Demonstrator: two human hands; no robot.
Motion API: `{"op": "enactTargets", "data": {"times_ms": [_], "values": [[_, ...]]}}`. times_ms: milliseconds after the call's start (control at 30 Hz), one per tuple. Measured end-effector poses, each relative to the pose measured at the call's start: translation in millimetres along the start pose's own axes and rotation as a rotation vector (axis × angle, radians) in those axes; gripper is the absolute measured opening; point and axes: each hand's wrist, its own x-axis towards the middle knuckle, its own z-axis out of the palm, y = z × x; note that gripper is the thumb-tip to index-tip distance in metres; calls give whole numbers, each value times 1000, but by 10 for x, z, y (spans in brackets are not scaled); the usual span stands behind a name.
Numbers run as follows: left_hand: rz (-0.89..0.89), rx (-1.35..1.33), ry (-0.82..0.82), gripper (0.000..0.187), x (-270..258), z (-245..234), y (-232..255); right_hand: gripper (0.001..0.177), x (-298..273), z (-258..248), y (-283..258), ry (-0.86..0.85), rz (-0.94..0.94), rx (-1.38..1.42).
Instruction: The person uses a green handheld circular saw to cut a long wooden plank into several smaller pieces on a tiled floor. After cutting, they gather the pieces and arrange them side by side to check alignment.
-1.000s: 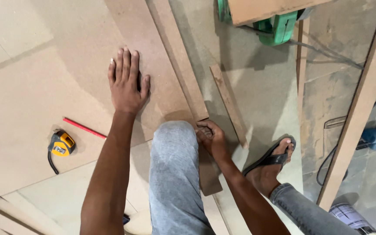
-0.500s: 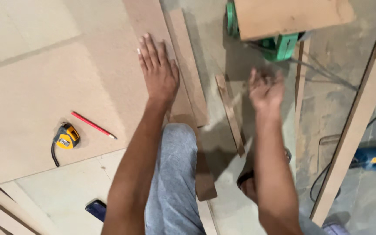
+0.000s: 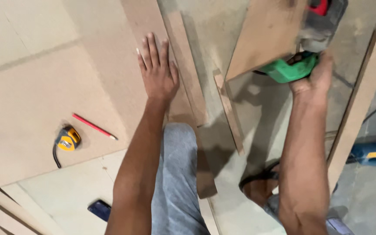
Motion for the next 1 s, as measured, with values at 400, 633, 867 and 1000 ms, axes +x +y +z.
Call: {"op": "enactTargets", "data": {"times_ms": [400,633,867,1000], "values": [[179,200,-273,87,56,-251,-138,16,-1958,1123,130,-330,-212,-781],[118,246,-509,155,-156,-371,-32,27,-3044,115,545,-303,-173,-1151],[99,237,-490,157,-180,-285,-48,26,-3388,-348,960,-238,-185,-1267],[58,283,-548,159,-117,-314,13,25,-3400,-395,1125,-260,-234,-1154]]}}
